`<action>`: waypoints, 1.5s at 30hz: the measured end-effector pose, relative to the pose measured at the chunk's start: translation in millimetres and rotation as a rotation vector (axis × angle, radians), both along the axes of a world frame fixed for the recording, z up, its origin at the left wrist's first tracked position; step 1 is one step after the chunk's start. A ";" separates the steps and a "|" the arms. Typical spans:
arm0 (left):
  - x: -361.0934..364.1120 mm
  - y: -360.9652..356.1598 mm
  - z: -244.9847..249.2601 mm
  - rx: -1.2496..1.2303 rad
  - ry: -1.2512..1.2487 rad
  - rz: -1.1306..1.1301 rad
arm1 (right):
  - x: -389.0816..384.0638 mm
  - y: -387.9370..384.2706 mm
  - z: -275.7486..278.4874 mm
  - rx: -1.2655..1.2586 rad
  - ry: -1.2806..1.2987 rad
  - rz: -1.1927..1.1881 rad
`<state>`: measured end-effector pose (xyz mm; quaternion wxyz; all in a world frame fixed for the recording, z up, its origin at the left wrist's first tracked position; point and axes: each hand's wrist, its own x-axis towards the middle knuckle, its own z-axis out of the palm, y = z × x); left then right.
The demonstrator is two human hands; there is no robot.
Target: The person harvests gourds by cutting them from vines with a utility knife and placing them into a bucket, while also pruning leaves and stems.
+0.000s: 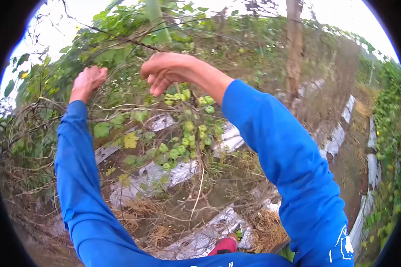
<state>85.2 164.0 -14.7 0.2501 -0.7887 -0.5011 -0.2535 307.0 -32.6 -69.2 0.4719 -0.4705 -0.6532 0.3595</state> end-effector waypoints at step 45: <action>143.3 25.8 133.4 0.258 -0.138 -0.665 | 92.9 131.5 34.0 0.525 -0.038 -0.316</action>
